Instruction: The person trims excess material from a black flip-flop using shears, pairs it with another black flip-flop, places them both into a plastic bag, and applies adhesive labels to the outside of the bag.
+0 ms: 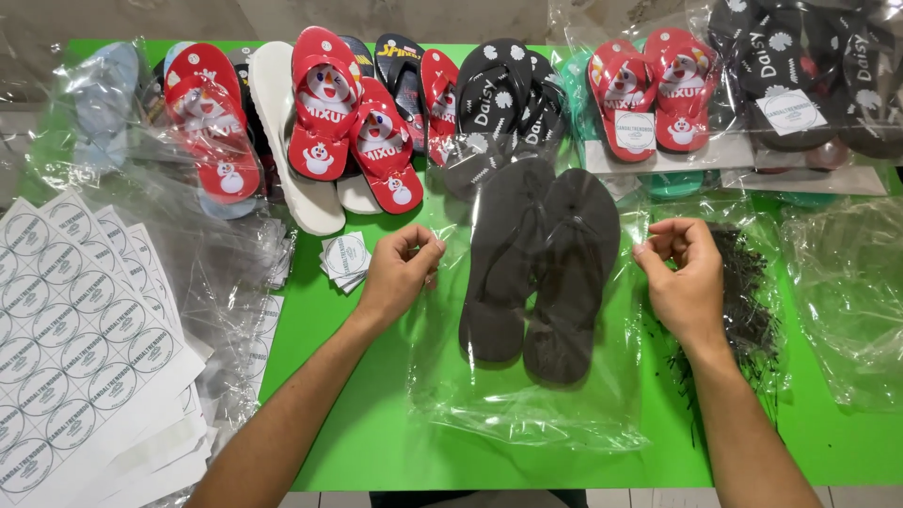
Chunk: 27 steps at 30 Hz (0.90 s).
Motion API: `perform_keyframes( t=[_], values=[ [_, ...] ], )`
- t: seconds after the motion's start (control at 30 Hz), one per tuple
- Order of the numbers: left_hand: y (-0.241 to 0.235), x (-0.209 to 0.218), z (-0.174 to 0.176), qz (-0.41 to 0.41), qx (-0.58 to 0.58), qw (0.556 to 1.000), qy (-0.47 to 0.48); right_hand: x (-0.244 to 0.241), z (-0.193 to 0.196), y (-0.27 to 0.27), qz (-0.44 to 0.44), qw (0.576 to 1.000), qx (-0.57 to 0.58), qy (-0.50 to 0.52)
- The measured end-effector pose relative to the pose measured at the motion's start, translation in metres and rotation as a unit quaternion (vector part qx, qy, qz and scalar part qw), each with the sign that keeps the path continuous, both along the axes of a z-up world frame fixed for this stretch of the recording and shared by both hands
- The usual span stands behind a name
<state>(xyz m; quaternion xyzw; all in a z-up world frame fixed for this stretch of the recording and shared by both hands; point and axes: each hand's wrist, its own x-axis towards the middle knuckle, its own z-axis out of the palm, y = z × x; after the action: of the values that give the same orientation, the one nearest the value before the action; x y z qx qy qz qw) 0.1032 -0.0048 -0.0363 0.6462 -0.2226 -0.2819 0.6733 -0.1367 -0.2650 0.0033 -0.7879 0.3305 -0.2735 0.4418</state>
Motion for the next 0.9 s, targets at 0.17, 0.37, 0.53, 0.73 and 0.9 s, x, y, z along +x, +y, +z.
perform_keyframes(
  t=[0.17, 0.37, 0.53, 0.73, 0.9],
  values=[
    [0.006, 0.003, 0.016, 0.028, -0.001, 0.999, -0.037, 0.003, 0.014, 0.008, 0.005, 0.999, 0.017, -0.049],
    [0.005, -0.009, 0.038, 0.063, 0.138, 0.982, -0.112, 0.01, 0.028, 0.019, -0.049, 0.994, 0.089, 0.043],
    [0.003, -0.006, 0.021, 0.056, 0.069, 0.99, -0.114, 0.007, 0.026, 0.021, 0.022, 0.997, 0.078, -0.009],
    [0.003, -0.009, 0.028, 0.076, 0.069, 0.982, -0.157, 0.001, 0.017, 0.01, 0.022, 0.997, 0.027, -0.076],
    [0.007, 0.001, 0.004, 0.079, 0.124, 0.958, -0.246, 0.003, 0.021, 0.014, 0.019, 0.998, 0.053, -0.033]
  ],
)
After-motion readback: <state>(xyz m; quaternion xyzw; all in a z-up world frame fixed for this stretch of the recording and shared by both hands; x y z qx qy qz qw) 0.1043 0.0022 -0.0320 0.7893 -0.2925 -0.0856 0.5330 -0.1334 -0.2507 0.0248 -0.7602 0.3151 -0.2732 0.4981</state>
